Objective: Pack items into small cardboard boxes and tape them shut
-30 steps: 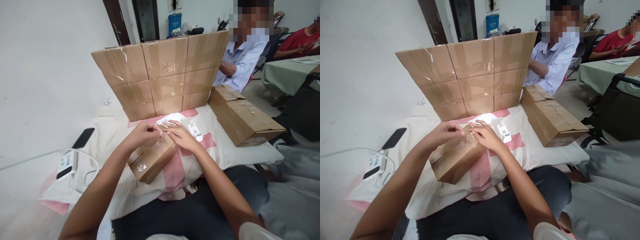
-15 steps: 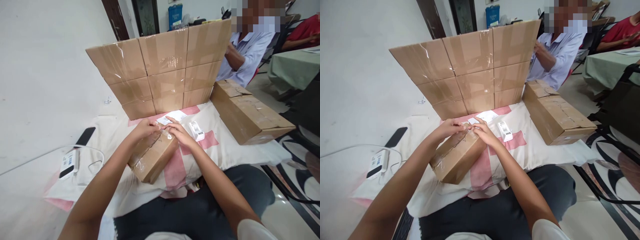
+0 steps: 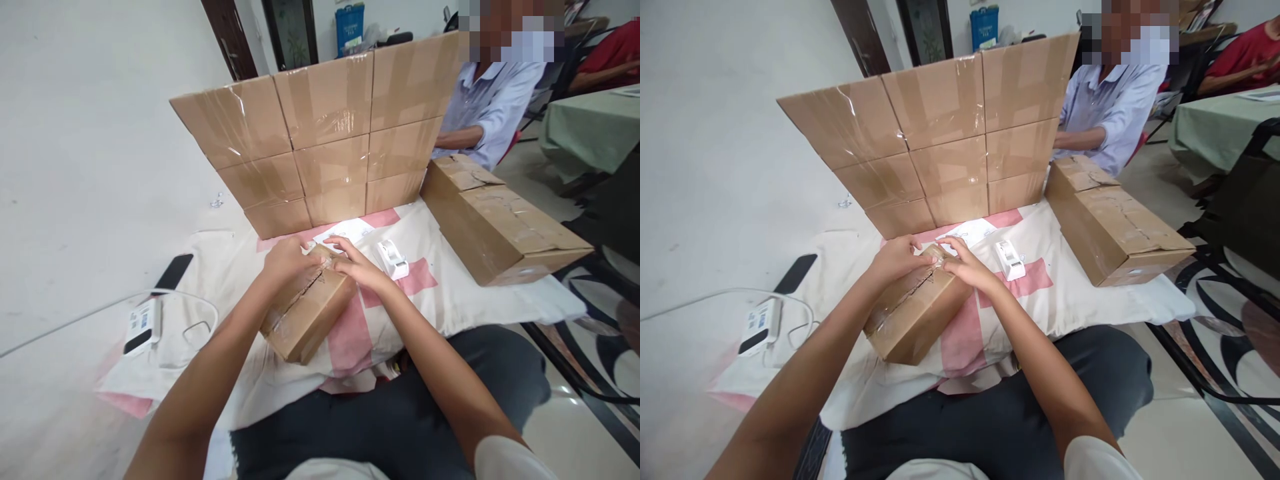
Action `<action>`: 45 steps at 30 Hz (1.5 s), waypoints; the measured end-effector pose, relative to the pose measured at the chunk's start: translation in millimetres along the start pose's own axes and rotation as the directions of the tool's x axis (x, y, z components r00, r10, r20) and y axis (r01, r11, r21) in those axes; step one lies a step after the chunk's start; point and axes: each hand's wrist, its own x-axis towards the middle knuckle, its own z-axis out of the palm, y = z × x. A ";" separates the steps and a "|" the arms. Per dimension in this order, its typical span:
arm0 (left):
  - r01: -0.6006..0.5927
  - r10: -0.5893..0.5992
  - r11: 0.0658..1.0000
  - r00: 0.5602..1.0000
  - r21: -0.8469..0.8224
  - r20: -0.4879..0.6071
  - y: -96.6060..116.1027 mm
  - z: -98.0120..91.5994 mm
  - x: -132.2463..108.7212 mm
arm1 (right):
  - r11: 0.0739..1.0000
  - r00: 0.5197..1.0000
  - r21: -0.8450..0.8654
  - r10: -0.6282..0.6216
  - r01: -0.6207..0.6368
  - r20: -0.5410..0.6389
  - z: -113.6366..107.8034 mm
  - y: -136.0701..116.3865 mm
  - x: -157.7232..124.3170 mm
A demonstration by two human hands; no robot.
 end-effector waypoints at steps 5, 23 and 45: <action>-0.044 0.060 0.996 0.977 -0.080 0.206 -14.5 5.8 7.6 | 0.974 0.997 0.216 0.072 -0.070 0.003 5.2 4.2 3.1; -0.226 0.217 0.974 0.953 0.020 0.210 -8.8 9.1 -29.5 | 0.840 0.860 -0.351 0.234 -0.414 -0.454 -51.4 53.5 70.5; -0.249 0.225 0.962 0.954 0.110 0.196 -9.9 12.4 -29.5 | 0.573 0.882 -0.690 0.141 -0.443 -0.449 -47.0 45.2 102.6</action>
